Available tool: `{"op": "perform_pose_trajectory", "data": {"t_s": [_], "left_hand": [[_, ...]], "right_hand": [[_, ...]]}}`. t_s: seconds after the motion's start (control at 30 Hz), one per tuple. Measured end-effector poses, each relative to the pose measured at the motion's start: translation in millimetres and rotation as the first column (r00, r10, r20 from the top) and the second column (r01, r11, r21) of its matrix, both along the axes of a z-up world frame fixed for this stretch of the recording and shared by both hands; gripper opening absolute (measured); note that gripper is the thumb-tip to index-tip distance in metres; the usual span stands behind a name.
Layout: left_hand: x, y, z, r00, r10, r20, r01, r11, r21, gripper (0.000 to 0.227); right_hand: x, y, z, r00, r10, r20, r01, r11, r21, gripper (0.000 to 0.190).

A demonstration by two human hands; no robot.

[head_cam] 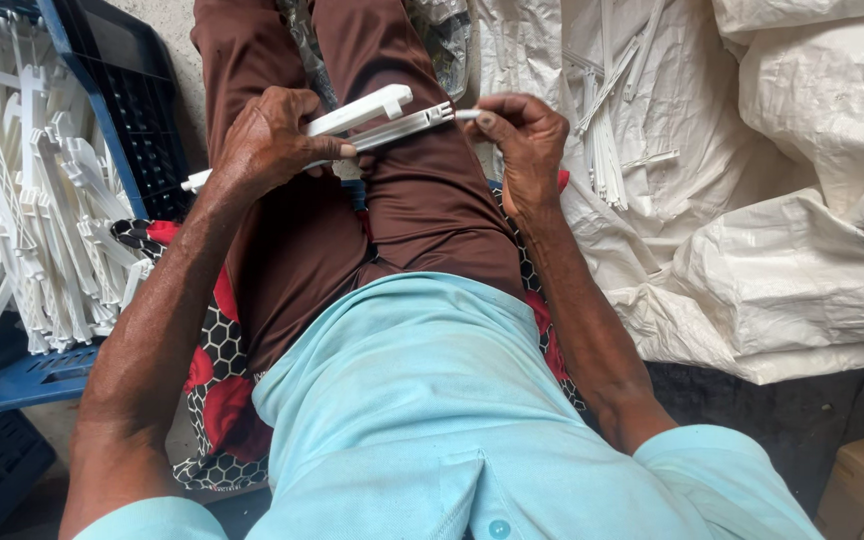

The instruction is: The person sits and repeatedly assembles small white plastic components by hand. They pick up a base piece and a rod-like piece, align them, and press them together, then place the assembled unit into a blue crate. The process repeats with new parts taken from a nearby bag.

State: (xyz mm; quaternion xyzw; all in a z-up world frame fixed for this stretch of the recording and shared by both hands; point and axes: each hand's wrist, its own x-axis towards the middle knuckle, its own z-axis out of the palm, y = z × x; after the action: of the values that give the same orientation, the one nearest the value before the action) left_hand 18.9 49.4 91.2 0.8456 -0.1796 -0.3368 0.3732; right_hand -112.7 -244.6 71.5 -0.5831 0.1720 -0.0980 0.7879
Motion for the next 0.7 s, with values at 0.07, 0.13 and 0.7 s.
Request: {"op": "perform_pose_trajectory", "data": {"t_s": [0.07, 0.13, 0.7], "left_hand": [[2.6, 0.8, -1.2, 1.0, 0.001, -0.025, -0.002, 0.999, -0.038, 0.042], [9.4, 2.2, -2.2, 0.995, 0.003, -0.095, -0.015, 0.993, -0.117, 0.037], [35.0, 8.7, -32.2, 0.993, -0.109, -0.052, 0.101, 0.985, -0.138, 0.042]], "right_hand": [[5.9, -1.4, -3.0, 1.0, -0.028, -0.008, 0.028, 1.0, 0.0, 0.019], [10.9, -3.3, -5.9, 0.999, -0.04, -0.012, 0.04, 0.998, -0.041, 0.018], [9.3, 3.7, -19.3, 0.99, 0.135, 0.03, -0.095, 0.82, -0.564, 0.013]]}}
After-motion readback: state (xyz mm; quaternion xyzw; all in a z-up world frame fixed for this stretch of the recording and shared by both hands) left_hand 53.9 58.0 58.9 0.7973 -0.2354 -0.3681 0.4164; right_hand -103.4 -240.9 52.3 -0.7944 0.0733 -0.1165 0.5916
